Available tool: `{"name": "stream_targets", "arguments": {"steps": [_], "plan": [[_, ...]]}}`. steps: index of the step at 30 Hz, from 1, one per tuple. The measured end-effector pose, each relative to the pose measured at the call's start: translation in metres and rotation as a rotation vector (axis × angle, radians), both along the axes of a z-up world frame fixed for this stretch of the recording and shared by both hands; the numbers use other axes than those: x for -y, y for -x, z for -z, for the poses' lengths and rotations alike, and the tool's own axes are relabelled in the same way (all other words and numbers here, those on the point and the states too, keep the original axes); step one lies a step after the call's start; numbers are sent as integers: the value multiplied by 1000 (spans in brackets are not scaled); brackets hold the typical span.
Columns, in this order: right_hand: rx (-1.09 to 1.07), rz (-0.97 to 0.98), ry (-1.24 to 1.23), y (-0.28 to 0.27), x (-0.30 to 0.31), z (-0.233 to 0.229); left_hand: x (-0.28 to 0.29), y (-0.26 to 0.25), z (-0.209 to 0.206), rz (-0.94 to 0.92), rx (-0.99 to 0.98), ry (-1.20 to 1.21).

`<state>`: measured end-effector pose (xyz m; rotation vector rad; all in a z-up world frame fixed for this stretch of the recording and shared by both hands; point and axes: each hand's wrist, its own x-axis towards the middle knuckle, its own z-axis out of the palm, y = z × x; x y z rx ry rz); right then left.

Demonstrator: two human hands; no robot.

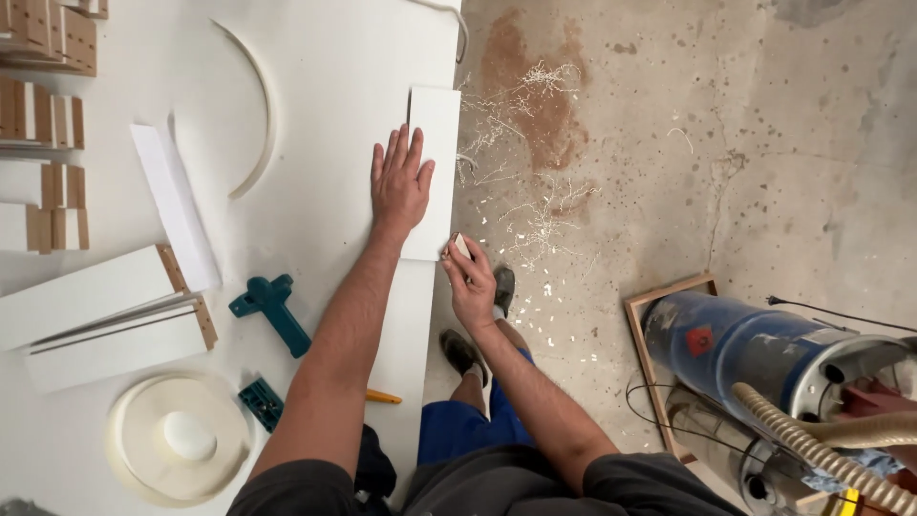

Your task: The person applies white edge banding to the edges of rectangular wooden boards. They use an iron to heat and adhere the banding, then trim the excess with a utility knife and a plastic scraper. Finally, they sand the edges smooth with sandpaper.

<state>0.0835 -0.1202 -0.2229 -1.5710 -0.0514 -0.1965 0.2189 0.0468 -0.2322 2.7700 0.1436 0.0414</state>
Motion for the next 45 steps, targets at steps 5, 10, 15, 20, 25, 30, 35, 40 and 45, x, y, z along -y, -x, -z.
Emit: {"name": "stream_targets", "arguments": {"steps": [5, 10, 15, 20, 25, 30, 35, 40, 45], "plan": [[-24, 21, 6, -50, -12, 13, 0, -2, 13, -6, 67, -29], [93, 8, -12, -197, -21, 25, 2, 1, 16, 8, 131, -52], [81, 23, 141, -120, -15, 28, 0, -3, 16, -25, 171, -38], [27, 1, 166, -53, -11, 21, -1, 3, 22, -19, 173, -25], [174, -1, 153, -227, -31, 40, -2, 0, 21, 10, 158, -16], [101, -17, 189, -125, -14, 12, 1, -1, 26, -2, 240, -26], [116, -31, 145, -178, -19, 29, 0, -1, 31, 23, 264, -49], [186, -6, 146, -224, -25, 37, 2, 1, 24, 38, 283, -11], [106, -60, 223, -207, -20, 43, -1, -2, 30, 27, 282, -30]]}}
